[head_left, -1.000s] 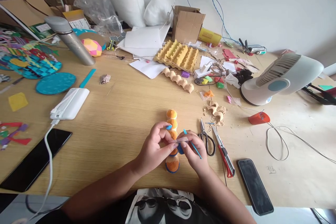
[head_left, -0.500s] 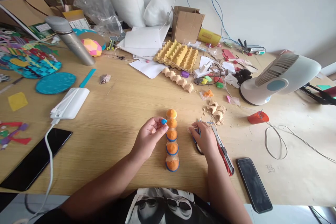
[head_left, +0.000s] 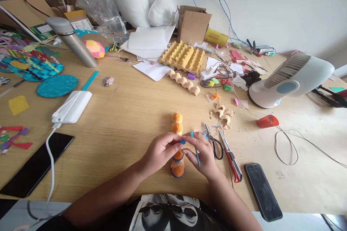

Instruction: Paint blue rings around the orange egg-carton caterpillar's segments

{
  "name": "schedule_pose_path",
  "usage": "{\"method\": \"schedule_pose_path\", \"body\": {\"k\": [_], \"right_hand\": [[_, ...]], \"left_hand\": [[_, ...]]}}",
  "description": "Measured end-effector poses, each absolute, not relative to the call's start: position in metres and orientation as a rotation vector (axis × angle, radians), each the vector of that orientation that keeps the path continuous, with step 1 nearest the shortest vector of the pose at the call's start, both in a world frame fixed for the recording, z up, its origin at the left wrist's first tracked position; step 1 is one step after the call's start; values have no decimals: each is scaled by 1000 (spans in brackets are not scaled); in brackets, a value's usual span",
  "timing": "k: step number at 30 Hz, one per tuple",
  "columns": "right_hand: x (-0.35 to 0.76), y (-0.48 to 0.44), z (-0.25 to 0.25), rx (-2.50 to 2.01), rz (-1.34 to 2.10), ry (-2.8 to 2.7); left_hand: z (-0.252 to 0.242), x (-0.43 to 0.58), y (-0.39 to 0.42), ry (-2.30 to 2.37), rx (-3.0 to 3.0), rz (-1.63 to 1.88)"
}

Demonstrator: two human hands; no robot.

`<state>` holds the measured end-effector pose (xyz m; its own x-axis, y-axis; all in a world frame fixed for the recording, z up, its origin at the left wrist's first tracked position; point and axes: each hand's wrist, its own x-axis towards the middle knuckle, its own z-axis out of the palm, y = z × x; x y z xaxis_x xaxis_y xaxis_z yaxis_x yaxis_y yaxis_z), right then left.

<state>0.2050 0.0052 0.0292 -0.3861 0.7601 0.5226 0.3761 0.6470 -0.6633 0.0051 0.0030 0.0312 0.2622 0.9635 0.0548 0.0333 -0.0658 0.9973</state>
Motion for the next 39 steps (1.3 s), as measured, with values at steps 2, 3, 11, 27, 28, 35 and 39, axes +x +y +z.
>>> {"method": "schedule_pose_path", "body": {"k": [2,3,11,27,28,35,39], "right_hand": [[205,5,28,-842,548,-2014],[205,5,28,-831,531,-2015],[209,6,24,-790,443,-2018],[201,4,28,-1037,897,-1666],[199,3,27,-1031,923,-1651],[195,2,18,-1006,1125,-1541],[195,2,25,-963,1139,-1636]], "left_hand": [[31,5,2,985,1420,994],[30,5,2,969,1396,968],[26,3,1,870,1240,913],[32,2,0,964,1865,1233],[32,3,0,960,1890,1262],[32,2,2,956,1969,1315],[35,2,1,998,1957,1344]]}}
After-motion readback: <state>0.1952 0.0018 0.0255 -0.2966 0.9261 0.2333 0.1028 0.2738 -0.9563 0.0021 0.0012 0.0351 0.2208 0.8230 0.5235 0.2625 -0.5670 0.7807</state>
